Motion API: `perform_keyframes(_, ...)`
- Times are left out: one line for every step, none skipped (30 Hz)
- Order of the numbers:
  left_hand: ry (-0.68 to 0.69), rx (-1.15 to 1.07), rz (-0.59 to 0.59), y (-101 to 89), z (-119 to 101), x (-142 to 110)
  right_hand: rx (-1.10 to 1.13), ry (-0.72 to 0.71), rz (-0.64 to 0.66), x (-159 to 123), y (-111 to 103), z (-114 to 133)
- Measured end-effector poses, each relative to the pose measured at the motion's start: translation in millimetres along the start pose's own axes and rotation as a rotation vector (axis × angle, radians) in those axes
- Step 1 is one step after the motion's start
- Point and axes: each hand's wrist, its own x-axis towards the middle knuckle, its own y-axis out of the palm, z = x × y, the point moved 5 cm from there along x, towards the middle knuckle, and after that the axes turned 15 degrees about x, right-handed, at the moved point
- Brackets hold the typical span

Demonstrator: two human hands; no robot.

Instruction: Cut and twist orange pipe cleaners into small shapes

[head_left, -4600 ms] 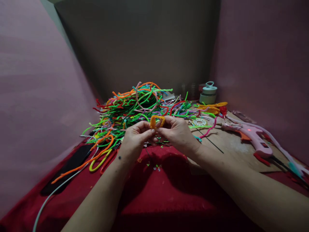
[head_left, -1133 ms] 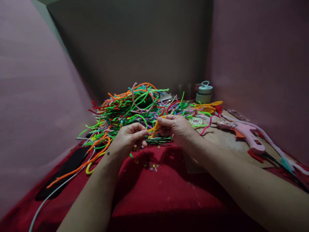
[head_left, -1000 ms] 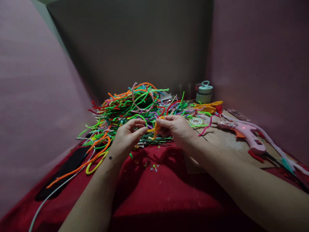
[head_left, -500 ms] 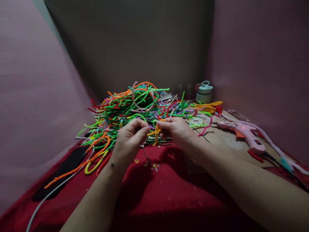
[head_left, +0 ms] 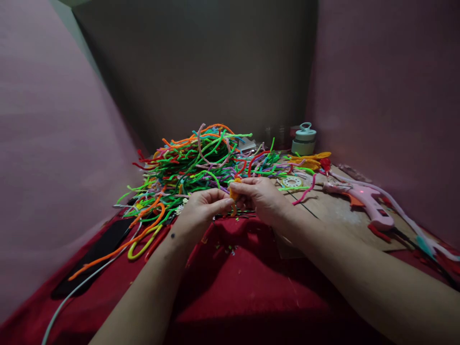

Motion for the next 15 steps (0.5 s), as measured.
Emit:
perform_keyframes(0.005,-0.022,-0.011,-0.7,0,0,0.041,0.011,0.022,0,1,-1)
perform_keyframes(0.015,-0.040,-0.025,-1.6,0,1,0.074,0.018,0.040,1,2,-2)
perform_keyframes(0.027,-0.051,-0.040,-2.7,0,1,0.086,0.019,0.055,1,3,-2)
perform_keyframes(0.034,-0.052,-0.053,-3.6,0,2,0.079,0.011,0.064,1,4,-2)
perform_keyframes(0.036,-0.050,-0.061,-4.2,0,2,0.054,-0.003,0.069,2,4,-2)
perform_keyframes(0.038,-0.046,-0.070,-4.7,1,3,0.018,-0.022,0.070,1,4,-1)
perform_keyframes(0.045,-0.044,-0.086,-5.5,2,3,-0.022,-0.045,0.070,1,5,0)
perform_keyframes(0.063,-0.037,-0.118,-7.1,2,3,-0.059,-0.071,0.068,0,5,2)
perform_keyframes(0.094,-0.022,-0.170,-9.7,1,3,-0.093,-0.095,0.061,-1,6,3)
perform_keyframes(0.137,0.005,-0.239,-13.1,0,3,-0.121,-0.115,0.048,-2,6,5)
perform_keyframes(0.187,0.043,-0.320,-16.9,-2,1,-0.142,-0.128,0.032,-3,7,6)
perform_keyframes(0.239,0.088,-0.396,-20.1,-5,-1,-0.160,-0.130,0.017,-5,8,7)
perform_keyframes(0.289,0.134,-0.449,-22.0,-7,-3,-0.175,-0.124,0.003,-6,9,7)
perform_keyframes(0.335,0.175,-0.477,-22.5,-10,-5,-0.189,-0.111,-0.009,-7,9,7)
perform_keyframes(0.379,0.207,-0.482,-21.9,-13,-7,-0.202,-0.097,-0.016,-7,10,7)
